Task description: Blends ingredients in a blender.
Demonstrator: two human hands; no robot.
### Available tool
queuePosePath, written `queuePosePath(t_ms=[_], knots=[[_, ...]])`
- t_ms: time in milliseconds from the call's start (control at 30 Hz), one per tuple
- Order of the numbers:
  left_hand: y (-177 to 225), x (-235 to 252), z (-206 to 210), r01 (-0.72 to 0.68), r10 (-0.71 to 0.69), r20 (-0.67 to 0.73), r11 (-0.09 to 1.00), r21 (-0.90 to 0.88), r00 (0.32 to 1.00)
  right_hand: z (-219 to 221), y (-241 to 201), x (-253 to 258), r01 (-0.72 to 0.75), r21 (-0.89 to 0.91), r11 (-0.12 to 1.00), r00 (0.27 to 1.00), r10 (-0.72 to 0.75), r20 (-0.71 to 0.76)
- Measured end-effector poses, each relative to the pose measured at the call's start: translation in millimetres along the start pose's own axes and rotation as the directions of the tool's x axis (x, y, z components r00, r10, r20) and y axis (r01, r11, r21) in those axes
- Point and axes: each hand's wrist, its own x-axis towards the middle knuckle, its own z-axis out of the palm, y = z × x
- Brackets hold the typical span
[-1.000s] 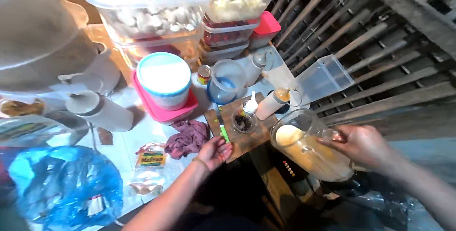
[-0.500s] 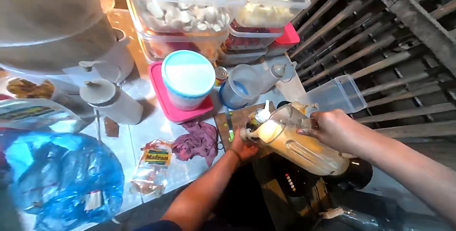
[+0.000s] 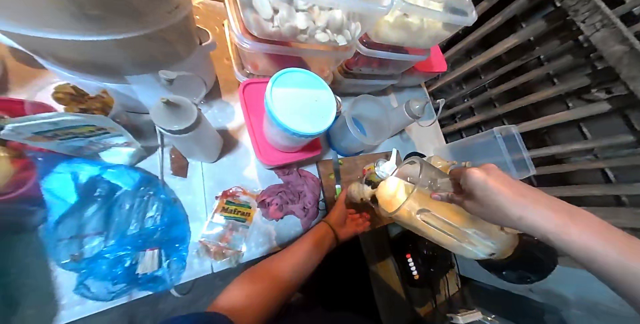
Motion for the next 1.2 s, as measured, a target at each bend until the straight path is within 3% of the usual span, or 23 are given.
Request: queuePosePath(t_ms=[367,900,1200], knots=[[2.9,-29.9,-9.6,-0.027,0.027,0.038,1.0,0.0,0.999,-10.8,-14.5,14.6,-0.001,-0.058,0.998,0.998,0.005,0.065],[-6.9,-33.9,-21.8,0.009,-0.009,0.006,0.997,-0.078,1.0,-34.6,-47.2,38.9,-0.019,-0.212,0.977,0.967,0.072,0.243],[-11.8,-34.0,-22.4,0.018,-0.017,0.004,0.997,-0.075,1.0,-36.7,-50.6,43.6,-0.019,-0.215,0.976,0.965,0.073,0.25]])
